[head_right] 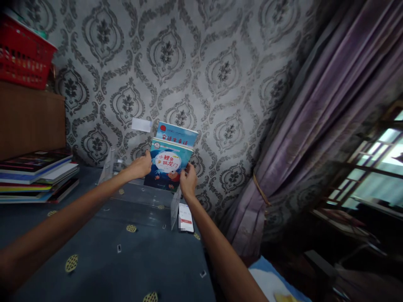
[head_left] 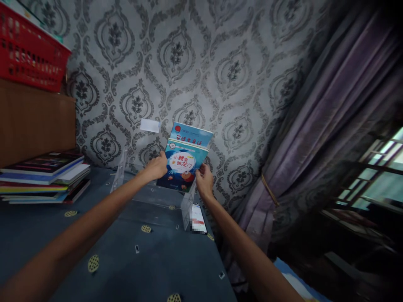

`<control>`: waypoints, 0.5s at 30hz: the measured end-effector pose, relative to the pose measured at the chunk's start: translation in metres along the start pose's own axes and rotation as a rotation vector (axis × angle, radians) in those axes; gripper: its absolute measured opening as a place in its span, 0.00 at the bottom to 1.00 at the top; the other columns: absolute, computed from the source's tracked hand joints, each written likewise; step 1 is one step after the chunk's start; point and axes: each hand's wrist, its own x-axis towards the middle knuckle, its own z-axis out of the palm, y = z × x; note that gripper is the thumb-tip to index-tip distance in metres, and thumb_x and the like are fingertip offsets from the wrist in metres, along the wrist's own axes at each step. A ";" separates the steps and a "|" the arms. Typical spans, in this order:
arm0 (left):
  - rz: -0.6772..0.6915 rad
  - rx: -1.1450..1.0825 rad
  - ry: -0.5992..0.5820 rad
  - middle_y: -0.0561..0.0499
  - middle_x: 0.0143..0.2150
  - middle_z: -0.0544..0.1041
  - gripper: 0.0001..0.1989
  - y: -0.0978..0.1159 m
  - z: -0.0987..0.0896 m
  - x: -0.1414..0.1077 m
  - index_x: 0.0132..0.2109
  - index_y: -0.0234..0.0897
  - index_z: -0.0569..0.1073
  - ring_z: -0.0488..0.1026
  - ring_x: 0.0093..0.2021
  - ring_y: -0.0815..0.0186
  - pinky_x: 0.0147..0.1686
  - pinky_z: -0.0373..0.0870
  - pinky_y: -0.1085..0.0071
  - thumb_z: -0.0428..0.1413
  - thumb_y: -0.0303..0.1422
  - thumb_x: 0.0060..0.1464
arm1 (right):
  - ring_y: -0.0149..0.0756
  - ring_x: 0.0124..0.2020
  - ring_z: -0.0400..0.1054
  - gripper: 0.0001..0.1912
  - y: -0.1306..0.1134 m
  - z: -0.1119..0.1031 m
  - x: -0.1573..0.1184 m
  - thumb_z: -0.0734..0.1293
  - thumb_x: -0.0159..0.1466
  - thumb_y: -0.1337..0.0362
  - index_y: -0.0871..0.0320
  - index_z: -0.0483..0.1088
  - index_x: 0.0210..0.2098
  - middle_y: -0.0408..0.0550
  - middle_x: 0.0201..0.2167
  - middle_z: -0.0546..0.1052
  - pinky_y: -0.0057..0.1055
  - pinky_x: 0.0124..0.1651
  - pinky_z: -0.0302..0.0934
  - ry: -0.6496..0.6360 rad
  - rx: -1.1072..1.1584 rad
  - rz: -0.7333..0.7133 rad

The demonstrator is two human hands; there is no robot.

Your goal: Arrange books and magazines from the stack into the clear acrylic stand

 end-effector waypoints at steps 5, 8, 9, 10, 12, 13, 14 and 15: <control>0.018 0.000 -0.005 0.25 0.51 0.78 0.26 -0.002 -0.002 -0.002 0.63 0.23 0.56 0.78 0.53 0.46 0.46 0.73 0.60 0.47 0.27 0.58 | 0.49 0.46 0.77 0.19 -0.005 -0.002 0.000 0.63 0.58 0.61 0.58 0.71 0.49 0.58 0.45 0.81 0.49 0.54 0.70 -0.015 0.001 0.003; 0.022 -0.005 -0.007 0.26 0.52 0.79 0.24 -0.004 -0.002 -0.001 0.62 0.25 0.57 0.78 0.53 0.47 0.47 0.72 0.60 0.46 0.28 0.60 | 0.47 0.45 0.77 0.21 -0.003 -0.004 0.005 0.63 0.57 0.61 0.59 0.70 0.49 0.57 0.45 0.81 0.46 0.52 0.70 -0.034 0.033 0.026; 0.023 -0.007 -0.008 0.27 0.52 0.79 0.23 -0.005 -0.002 -0.001 0.62 0.27 0.57 0.78 0.53 0.48 0.47 0.72 0.61 0.46 0.29 0.60 | 0.46 0.44 0.77 0.22 -0.001 -0.005 0.008 0.64 0.57 0.60 0.59 0.70 0.50 0.57 0.45 0.81 0.45 0.52 0.70 -0.034 0.040 0.041; 0.024 -0.009 -0.008 0.28 0.52 0.79 0.23 -0.006 -0.001 -0.001 0.61 0.27 0.58 0.78 0.54 0.48 0.48 0.72 0.61 0.45 0.29 0.61 | 0.46 0.45 0.77 0.23 0.000 -0.006 0.011 0.64 0.57 0.59 0.60 0.70 0.51 0.58 0.46 0.81 0.45 0.52 0.70 -0.031 0.043 0.059; 0.029 -0.013 -0.007 0.28 0.53 0.79 0.22 -0.007 0.001 0.000 0.61 0.28 0.58 0.78 0.54 0.49 0.48 0.72 0.62 0.45 0.31 0.62 | 0.47 0.46 0.76 0.27 0.004 -0.008 0.019 0.65 0.57 0.57 0.62 0.69 0.54 0.60 0.47 0.80 0.46 0.53 0.69 -0.021 0.049 0.079; 0.031 -0.014 -0.006 0.28 0.53 0.78 0.22 -0.007 0.002 0.000 0.61 0.28 0.58 0.78 0.54 0.48 0.49 0.72 0.62 0.45 0.32 0.62 | 0.48 0.47 0.76 0.28 0.005 -0.008 0.024 0.65 0.57 0.56 0.63 0.68 0.55 0.61 0.48 0.80 0.46 0.53 0.69 -0.020 0.058 0.066; 0.031 -0.016 -0.006 0.28 0.53 0.78 0.23 -0.007 0.003 0.001 0.62 0.27 0.57 0.78 0.54 0.48 0.49 0.72 0.61 0.45 0.32 0.62 | 0.48 0.49 0.75 0.29 0.006 -0.009 0.029 0.65 0.57 0.55 0.63 0.68 0.55 0.61 0.49 0.79 0.45 0.53 0.69 -0.022 0.062 0.029; 0.030 -0.018 -0.006 0.27 0.53 0.78 0.24 -0.007 0.004 0.001 0.63 0.26 0.56 0.78 0.54 0.47 0.49 0.72 0.60 0.45 0.33 0.62 | 0.48 0.49 0.75 0.29 0.005 -0.009 0.033 0.64 0.58 0.55 0.63 0.68 0.55 0.61 0.50 0.79 0.44 0.52 0.69 -0.028 0.070 -0.016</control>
